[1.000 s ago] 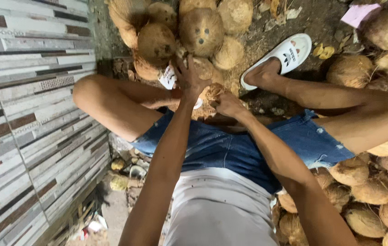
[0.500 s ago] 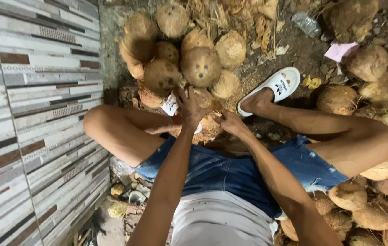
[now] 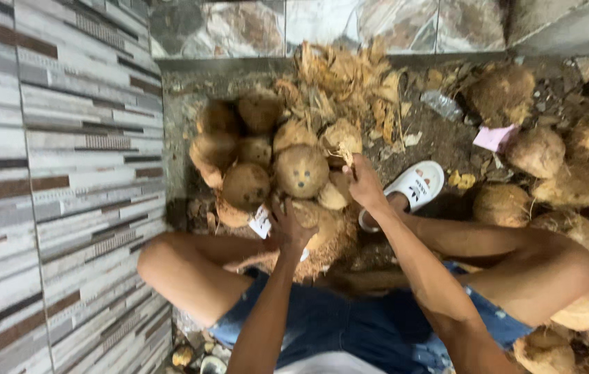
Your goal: The person sits cross-legged on the floor and peels the fibrous husk off several coconuts by hand. They repeatedly pull away the husk fibers and discard them onto a pile on the floor.
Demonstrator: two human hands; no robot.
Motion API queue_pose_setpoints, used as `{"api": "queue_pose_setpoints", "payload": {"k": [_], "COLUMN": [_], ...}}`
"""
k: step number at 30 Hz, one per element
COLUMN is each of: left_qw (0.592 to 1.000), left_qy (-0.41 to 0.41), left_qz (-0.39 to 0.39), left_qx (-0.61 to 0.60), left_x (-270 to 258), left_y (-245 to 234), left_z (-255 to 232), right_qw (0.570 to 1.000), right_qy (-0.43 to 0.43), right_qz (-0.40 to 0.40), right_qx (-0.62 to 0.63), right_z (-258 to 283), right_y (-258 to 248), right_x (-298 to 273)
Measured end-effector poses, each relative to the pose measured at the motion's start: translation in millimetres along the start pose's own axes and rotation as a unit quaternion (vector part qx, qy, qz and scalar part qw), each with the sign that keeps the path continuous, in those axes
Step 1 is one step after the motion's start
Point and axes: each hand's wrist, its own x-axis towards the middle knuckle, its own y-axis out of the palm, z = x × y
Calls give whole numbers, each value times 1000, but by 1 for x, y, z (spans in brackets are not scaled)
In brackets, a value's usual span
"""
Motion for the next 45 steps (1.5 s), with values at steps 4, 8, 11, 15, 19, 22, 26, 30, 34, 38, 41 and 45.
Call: {"api": "queue_pose_setpoints", "payload": {"k": [4,8,11,15,19,22,26,30,34,38,41,45], "left_qw": [998,996,978,992,983,979,986,950,934,986,977,992], "left_qy": [-5,12,-158,-30,19,29,-32,60,55,-9,105,-19], "left_qz": [5,-77,133,14,-137,-132,-42,-284,-299,-127,-62,47], "left_qx": [59,38,-14,121,120,155,160,114,189,107,174,114], "left_x": [7,1,-9,5,6,4,-9,-3,-10,-21,0,7], "left_y": [16,12,-52,50,65,92,72,76,99,91,45,-15], "left_z": [8,6,-46,34,45,75,58,57,76,75,45,-22], "right_qw": [995,983,963,953,960,956,947,890,889,863,874,920], "right_qy": [-12,-56,-103,-105,-10,42,113,135,149,137,68,156], "right_qz": [-58,-97,-109,-102,-16,23,19,12,0,-65,-131,82], "right_qx": [-77,-146,-225,-265,-278,-289,-299,-435,-434,-481,-463,-349], "right_z": [9,32,45,56,48,21,51,28,6,-17,-23,62], "right_y": [-15,-24,-22,-18,-5,12,7,34,52,72,71,4], "right_x": [52,115,159,210,242,260,266,289,299,311,306,273]}}
